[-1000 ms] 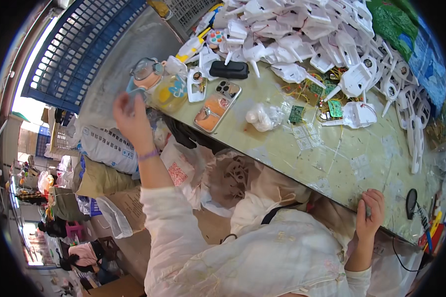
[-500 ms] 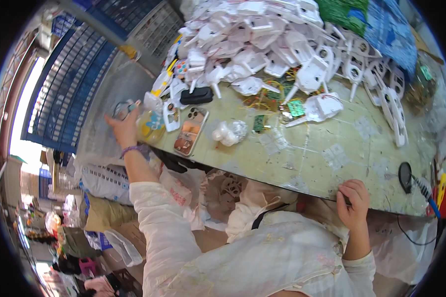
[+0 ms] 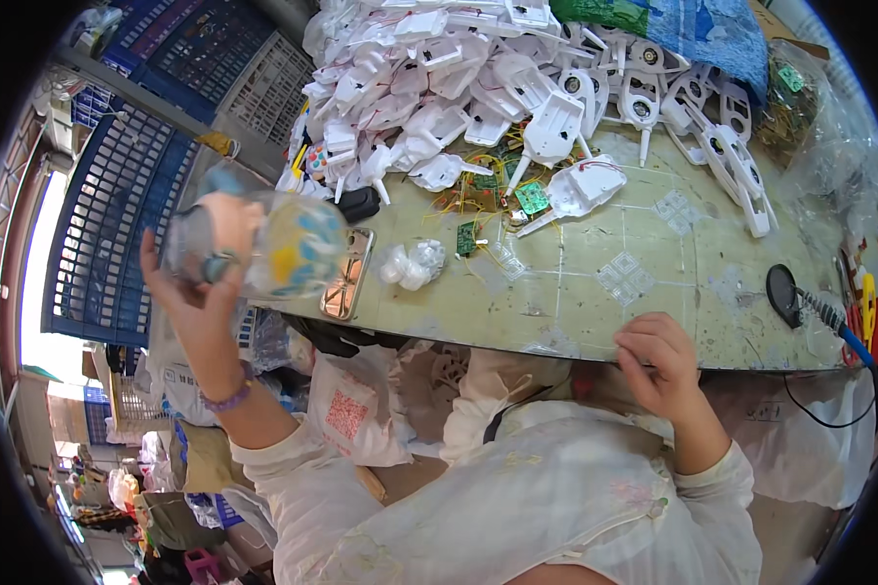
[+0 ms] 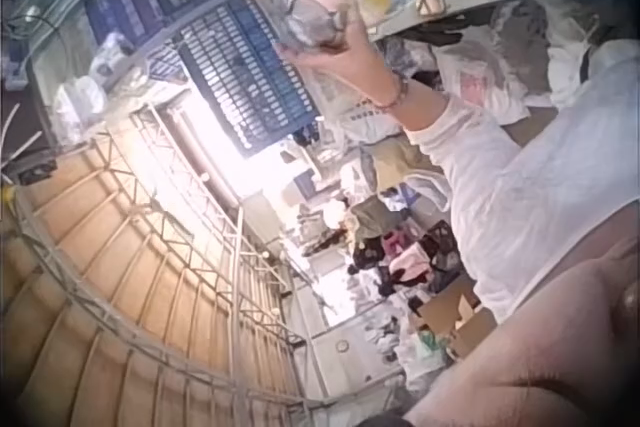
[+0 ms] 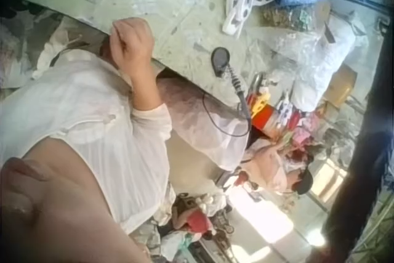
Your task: Soldering small electronic components and speakers into plastic toy fan housings at a factory workbench.
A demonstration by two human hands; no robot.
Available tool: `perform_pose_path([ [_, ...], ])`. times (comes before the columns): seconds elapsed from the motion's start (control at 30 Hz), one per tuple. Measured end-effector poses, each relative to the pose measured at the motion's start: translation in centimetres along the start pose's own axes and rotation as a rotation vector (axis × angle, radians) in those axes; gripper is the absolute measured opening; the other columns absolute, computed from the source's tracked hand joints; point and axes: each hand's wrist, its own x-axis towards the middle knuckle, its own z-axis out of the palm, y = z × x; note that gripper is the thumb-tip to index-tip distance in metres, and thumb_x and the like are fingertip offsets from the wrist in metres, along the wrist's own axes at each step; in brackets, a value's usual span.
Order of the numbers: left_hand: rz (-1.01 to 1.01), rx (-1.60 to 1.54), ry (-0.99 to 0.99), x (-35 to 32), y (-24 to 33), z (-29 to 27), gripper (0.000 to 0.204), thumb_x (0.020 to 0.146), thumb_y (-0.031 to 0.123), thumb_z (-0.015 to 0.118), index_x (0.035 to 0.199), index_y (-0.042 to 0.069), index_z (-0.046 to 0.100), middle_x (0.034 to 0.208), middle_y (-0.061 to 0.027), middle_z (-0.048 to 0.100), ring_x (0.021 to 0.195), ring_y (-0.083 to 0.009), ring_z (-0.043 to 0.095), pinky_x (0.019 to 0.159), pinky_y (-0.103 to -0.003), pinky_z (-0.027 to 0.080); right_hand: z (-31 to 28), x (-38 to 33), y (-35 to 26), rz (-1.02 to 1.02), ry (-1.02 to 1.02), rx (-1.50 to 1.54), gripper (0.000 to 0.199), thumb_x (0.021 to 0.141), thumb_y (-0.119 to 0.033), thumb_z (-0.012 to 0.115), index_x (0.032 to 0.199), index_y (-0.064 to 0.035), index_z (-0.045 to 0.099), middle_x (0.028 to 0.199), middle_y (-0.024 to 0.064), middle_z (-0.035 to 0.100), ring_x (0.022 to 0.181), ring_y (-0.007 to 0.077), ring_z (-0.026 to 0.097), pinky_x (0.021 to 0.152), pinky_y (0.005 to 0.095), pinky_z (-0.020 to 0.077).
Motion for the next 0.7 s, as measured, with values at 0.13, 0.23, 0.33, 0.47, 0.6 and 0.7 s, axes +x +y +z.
perform_pose_path([
  [0.13, -0.03, -0.222, -0.385, -3.5, 1.9, 4.7, 0.112, 0.061, 0.009, 0.079, 0.147, 0.003, 0.007, 0.132, -0.0149, 0.044, 0.12, -0.0255, 0.048, 0.101, -0.037, 0.04, 1.9, 2.2, -1.6, -0.019, -0.103, 0.18, 0.042, 0.07, -0.009, 0.076, 0.107, -0.0018, 0.06, 0.105, 0.0151, 0.061, 0.096, 0.033, 0.059, 0.081, 0.0391, 0.0481],
  [0.23, -0.095, -0.37, -0.592, -5.6, 5.4, 9.5, 0.132, 0.056, 0.011, 0.081, 0.146, 0.001, -0.015, 0.126, -0.0142, 0.051, 0.115, -0.023, 0.052, 0.096, -0.036, 0.044, 3.2, 3.0, -2.7, 0.069, -0.127, 0.222, 0.083, 0.063, -0.022, 0.084, 0.13, -0.0004, 0.042, 0.127, 0.0205, 0.048, 0.117, 0.0377, 0.048, 0.097, 0.0431, 0.0406],
  [0.33, 0.251, -0.308, -0.733, -7.0, 5.8, 11.8, 0.14, 0.053, 0.016, 0.085, 0.145, 0.002, -0.02, 0.126, -0.0172, 0.051, 0.113, -0.0258, 0.053, 0.101, -0.04, 0.037, 4.5, 1.9, -2.6, 0.259, -0.154, 0.391, 0.131, 0.051, -0.032, 0.093, 0.145, 0.002, 0.009, 0.142, 0.025, 0.031, 0.133, 0.0418, 0.031, 0.109, 0.0464, 0.0295],
  [0.47, 0.58, -0.186, -0.754, -8.1, 9.5, 12.5, 0.148, 0.05, 0.032, 0.09, 0.144, 0.002, -0.019, 0.122, -0.0227, 0.054, 0.115, -0.0357, 0.053, 0.11, -0.056, 0.01, 4.7, -1.1, -0.2, 0.363, -0.148, 0.764, 0.127, 0.055, -0.027, 0.092, 0.145, 0.0006, 0.007, 0.144, 0.0201, 0.03, 0.131, 0.0331, 0.037, 0.106, 0.0453, 0.0328],
  [0.6, 0.734, -0.488, -0.438, -9.8, 12.8, 14.6, 0.122, 0.056, 0.041, 0.084, 0.147, 0.003, 0.011, 0.113, -0.0198, 0.058, 0.106, -0.0322, 0.057, 0.105, -0.058, 0.008, 1.9, 0.4, -2.4, 0.086, 0.177, 0.476, 0.094, 0.074, -0.033, 0.077, 0.143, -0.0008, 0.022, 0.136, 0.0188, 0.042, 0.122, 0.0315, 0.047, 0.104, 0.0435, 0.0361],
  [0.7, 0.536, -0.728, -0.073, -12.1, 16.6, 17.1, 0.095, 0.074, 0.035, 0.066, 0.149, 0.012, 0.011, 0.107, -0.0151, 0.056, 0.1, -0.0257, 0.053, 0.094, -0.044, 0.025, 1.1, 1.2, -2.1, -0.066, 0.181, 0.4, 0.087, 0.078, -0.029, 0.073, 0.143, -0.0034, 0.022, 0.134, 0.0222, 0.043, 0.12, 0.0349, 0.048, 0.101, 0.0469, 0.0374],
])
